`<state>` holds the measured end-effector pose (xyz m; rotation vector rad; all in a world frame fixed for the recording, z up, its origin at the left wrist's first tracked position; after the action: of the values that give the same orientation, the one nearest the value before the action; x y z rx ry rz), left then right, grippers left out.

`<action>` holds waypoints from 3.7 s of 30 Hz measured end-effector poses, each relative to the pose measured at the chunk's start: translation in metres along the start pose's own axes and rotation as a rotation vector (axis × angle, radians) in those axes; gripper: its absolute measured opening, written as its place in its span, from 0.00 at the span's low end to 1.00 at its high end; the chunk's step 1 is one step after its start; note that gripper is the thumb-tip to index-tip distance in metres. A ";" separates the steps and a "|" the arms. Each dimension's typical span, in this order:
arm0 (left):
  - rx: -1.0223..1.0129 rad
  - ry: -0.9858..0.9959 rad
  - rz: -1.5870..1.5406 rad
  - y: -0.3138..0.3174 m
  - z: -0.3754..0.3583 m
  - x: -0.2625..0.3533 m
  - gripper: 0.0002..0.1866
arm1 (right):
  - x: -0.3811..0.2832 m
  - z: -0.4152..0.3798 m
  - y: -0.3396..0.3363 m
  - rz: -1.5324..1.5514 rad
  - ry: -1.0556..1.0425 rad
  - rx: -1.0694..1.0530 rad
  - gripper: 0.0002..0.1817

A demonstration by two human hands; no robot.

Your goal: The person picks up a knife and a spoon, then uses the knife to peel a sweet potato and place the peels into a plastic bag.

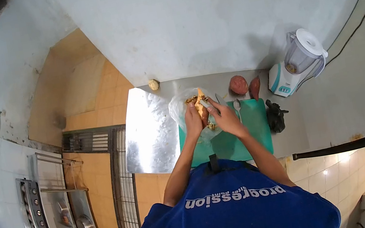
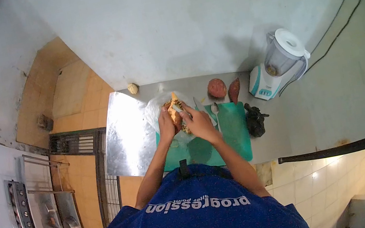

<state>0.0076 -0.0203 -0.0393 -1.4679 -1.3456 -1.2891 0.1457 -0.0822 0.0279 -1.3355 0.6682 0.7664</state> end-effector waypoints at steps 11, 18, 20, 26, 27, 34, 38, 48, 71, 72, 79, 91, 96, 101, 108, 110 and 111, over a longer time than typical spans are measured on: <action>0.149 0.122 0.329 0.003 -0.010 0.009 0.24 | -0.009 0.001 -0.006 -0.016 0.096 -0.034 0.28; 0.164 0.276 0.340 0.011 -0.007 0.011 0.23 | 0.019 0.008 0.000 0.008 -0.102 0.163 0.28; 0.145 0.197 0.323 0.013 -0.009 0.016 0.23 | 0.019 0.009 0.003 -0.050 -0.097 0.169 0.28; 0.198 0.234 0.358 0.012 -0.012 0.013 0.22 | 0.010 -0.003 0.003 0.073 0.011 0.100 0.29; 0.220 0.317 0.377 0.013 -0.013 0.016 0.21 | 0.008 -0.002 0.001 0.076 0.013 0.099 0.29; 0.029 0.144 0.175 0.013 -0.002 0.005 0.26 | 0.039 0.015 0.002 0.136 -0.118 0.240 0.28; -0.119 0.136 0.119 0.003 -0.003 0.005 0.32 | 0.049 0.021 -0.005 0.197 -0.050 0.132 0.28; -0.231 0.066 -0.078 0.008 -0.012 0.009 0.29 | 0.036 0.004 -0.008 0.170 -0.065 0.045 0.28; -0.129 0.131 0.030 0.014 0.002 -0.019 0.27 | 0.041 -0.004 -0.012 0.375 0.084 0.093 0.28; 0.007 0.302 0.120 0.013 0.008 -0.026 0.26 | 0.034 -0.004 -0.019 0.378 0.084 0.098 0.28; -0.138 0.078 0.048 0.011 -0.010 0.006 0.27 | 0.046 0.016 -0.007 0.352 -0.001 0.108 0.28; -0.183 -0.056 -0.065 0.018 -0.017 0.002 0.26 | 0.038 -0.006 0.002 0.184 -0.032 0.100 0.26; -0.194 -0.061 -0.142 0.019 -0.019 0.005 0.27 | 0.041 -0.009 0.006 0.152 -0.041 0.121 0.27; -0.176 -0.104 -0.195 0.021 -0.020 0.004 0.26 | 0.026 -0.010 0.000 0.203 0.028 0.084 0.26; 0.210 -0.049 -0.362 -0.001 0.032 -0.013 0.23 | 0.051 -0.039 0.044 0.316 -0.038 0.009 0.29; 0.182 -0.093 -0.343 -0.004 0.010 0.009 0.22 | 0.040 -0.032 0.024 0.272 0.027 0.006 0.30; 0.106 -0.143 -0.328 -0.006 0.006 0.010 0.22 | 0.036 -0.024 0.015 0.229 0.091 0.015 0.30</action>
<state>0.0023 -0.0113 -0.0310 -1.3244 -1.7792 -1.3082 0.1554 -0.1017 -0.0124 -1.2997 0.9087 0.8854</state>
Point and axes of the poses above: each hand's wrist, its own z-axis towards the middle knuckle, its own y-axis out of the palm, x = y × z, the point moved 1 cm from there along z, towards the middle knuckle, and after that the axes turned 14 degrees about -y, right-handed, at the moved point
